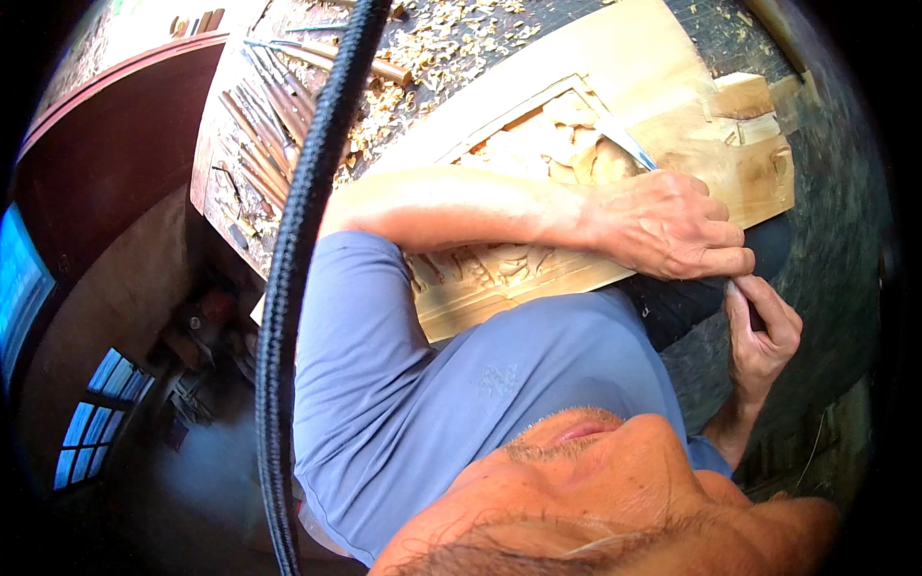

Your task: The person uses a variety of chisels and a mallet to carve detailed floral patterns into a wooden panel, removing wood shavings to create depth.

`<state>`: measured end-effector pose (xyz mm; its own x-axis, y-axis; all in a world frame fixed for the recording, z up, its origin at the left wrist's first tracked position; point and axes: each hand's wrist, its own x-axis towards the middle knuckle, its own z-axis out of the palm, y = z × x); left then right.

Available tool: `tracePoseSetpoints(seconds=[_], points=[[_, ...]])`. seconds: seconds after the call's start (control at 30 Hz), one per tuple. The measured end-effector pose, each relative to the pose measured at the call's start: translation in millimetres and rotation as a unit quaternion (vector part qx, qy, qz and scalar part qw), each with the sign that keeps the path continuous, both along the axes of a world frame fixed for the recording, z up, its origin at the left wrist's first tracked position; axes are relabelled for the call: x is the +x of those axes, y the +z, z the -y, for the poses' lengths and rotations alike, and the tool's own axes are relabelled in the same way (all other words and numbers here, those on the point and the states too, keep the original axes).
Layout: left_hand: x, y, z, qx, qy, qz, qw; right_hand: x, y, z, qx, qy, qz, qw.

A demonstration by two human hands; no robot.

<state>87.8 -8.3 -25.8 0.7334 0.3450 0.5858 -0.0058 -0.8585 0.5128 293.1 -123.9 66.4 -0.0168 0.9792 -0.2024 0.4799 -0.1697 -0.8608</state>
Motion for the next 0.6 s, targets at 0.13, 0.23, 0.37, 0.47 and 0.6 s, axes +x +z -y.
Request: tracePoseSetpoints(seconds=[0.13,0.23,0.37,0.47,0.6], points=[[-2.6,4.1,-0.3,-0.002,0.016,-0.023,1.0,-7.1,-1.7,-5.0,0.02,-0.004,0.016,1.0],[-2.3,2.6,-0.9,0.002,0.022,-0.016,1.0,-4.4,-4.3,-4.8,0.014,-0.001,-0.002,1.0],[-4.9,3.9,0.3,-0.001,0.024,-0.031,0.999,-6.5,-3.2,-5.3,0.02,0.008,0.011,1.0],[-4.9,5.2,0.6,-0.005,0.019,-0.04,0.999,-7.4,-5.8,-3.2,0.032,0.004,0.017,0.999],[-0.5,0.3,1.3,-0.019,0.015,-0.035,0.999,-8.8,-5.1,-5.0,0.021,-0.011,0.005,1.0]])
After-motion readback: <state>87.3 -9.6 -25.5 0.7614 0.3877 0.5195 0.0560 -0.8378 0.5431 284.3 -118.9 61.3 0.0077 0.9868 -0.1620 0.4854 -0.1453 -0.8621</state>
